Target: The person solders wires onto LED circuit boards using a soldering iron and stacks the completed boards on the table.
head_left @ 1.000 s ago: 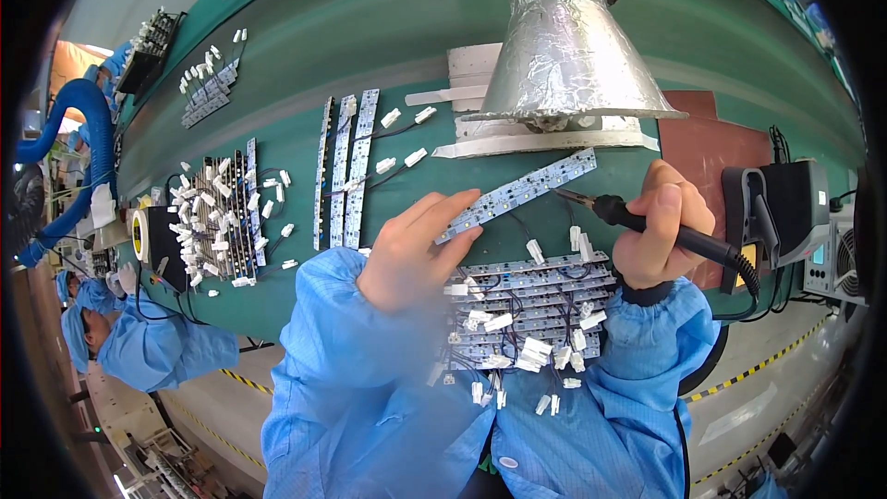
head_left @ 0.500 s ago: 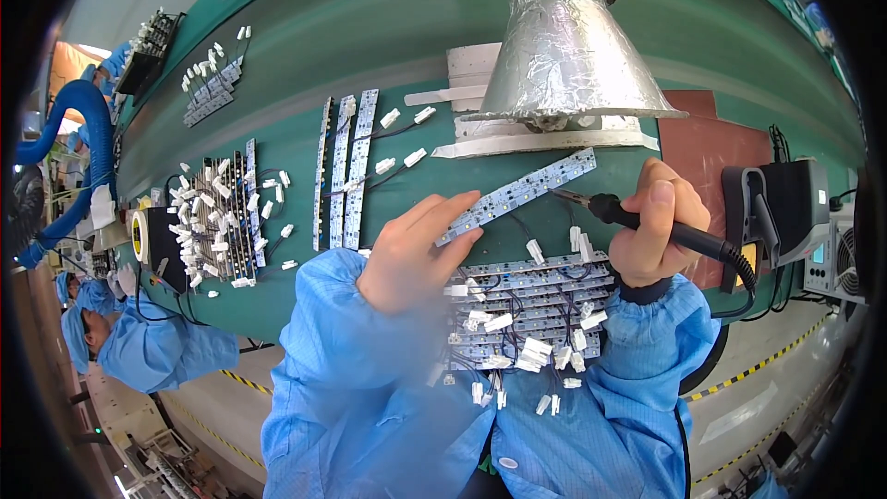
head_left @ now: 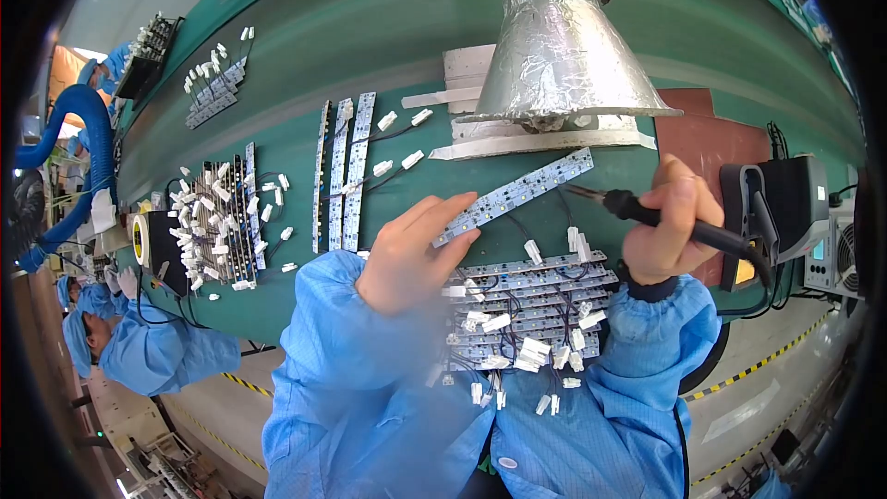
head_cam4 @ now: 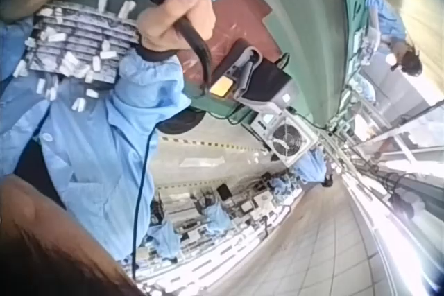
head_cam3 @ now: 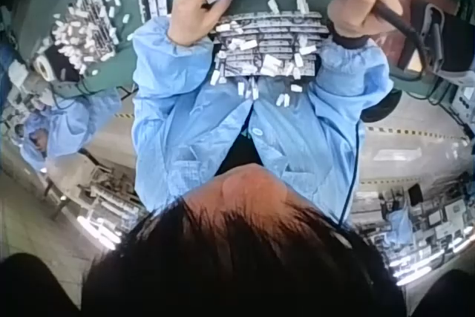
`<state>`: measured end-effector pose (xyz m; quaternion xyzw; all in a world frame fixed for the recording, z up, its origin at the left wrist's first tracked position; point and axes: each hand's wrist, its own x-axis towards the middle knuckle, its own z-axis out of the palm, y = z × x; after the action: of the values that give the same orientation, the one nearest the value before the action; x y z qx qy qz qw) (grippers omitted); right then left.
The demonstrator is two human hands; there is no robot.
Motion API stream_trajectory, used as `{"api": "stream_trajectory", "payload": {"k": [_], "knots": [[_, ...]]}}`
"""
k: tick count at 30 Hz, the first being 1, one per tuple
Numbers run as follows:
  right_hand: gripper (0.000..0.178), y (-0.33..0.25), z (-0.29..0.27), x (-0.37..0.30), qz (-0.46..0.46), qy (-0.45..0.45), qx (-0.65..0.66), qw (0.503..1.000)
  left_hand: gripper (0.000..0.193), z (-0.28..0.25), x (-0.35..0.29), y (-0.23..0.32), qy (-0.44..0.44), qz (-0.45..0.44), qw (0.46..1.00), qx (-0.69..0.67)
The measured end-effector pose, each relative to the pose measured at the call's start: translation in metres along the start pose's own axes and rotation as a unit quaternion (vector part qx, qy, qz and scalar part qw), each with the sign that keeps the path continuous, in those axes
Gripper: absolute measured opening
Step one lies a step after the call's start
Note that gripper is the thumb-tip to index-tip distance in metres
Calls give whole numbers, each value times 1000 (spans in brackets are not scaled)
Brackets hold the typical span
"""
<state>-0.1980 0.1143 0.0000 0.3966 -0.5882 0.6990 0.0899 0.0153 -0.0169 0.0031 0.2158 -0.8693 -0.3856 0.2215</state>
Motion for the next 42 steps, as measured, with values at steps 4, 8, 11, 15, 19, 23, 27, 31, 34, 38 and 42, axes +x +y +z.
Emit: {"api": "stream_trajectory", "payload": {"k": [4, 8, 11, 15, 19, 23, 27, 31, 34, 38, 42], "knots": [[36, 6, -10, 12, 18, 76, -2, 997, 39, 3, 2, -2, 0, -2, 1000, -9], [36, 10, -13, 17, 51, 107, -41, 992, 39, 1, 2, 1, -10, -13, 1000, 8], [37, 7, -12, 19, 52, 71, -57, 994, 39, 2, 2, -1, -11, -12, 1000, 10], [37, 7, -13, 19, 63, 68, -58, 994, 41, 3, 1, 0, -12, -11, 1000, 17], [36, 8, -13, 20, 71, 74, -58, 993, 41, 3, 1, -1, -13, -18, 1000, 13], [36, 10, -13, 20, 68, 73, -57, 993, 40, 4, 1, -1, -5, -10, 1000, 18], [37, 11, -13, 20, 68, 80, -50, 993, 39, 4, 1, -2, -1, 1, 1000, 18], [37, 12, -12, 19, 79, 90, -44, 992, 39, 3, 0, -2, -3, -8, 1000, 15], [37, 13, -13, 19, 78, 91, -38, 992, 39, 3, 0, -3, -3, -1, 1000, 19], [37, 13, -12, 19, 82, 102, -28, 991, 38, 4, 1, -3, 2, -3, 1000, 10], [36, 14, -13, 21, 61, 96, -27, 993, 37, 4, 0, -2, 8, -4, 1000, 4]]}}
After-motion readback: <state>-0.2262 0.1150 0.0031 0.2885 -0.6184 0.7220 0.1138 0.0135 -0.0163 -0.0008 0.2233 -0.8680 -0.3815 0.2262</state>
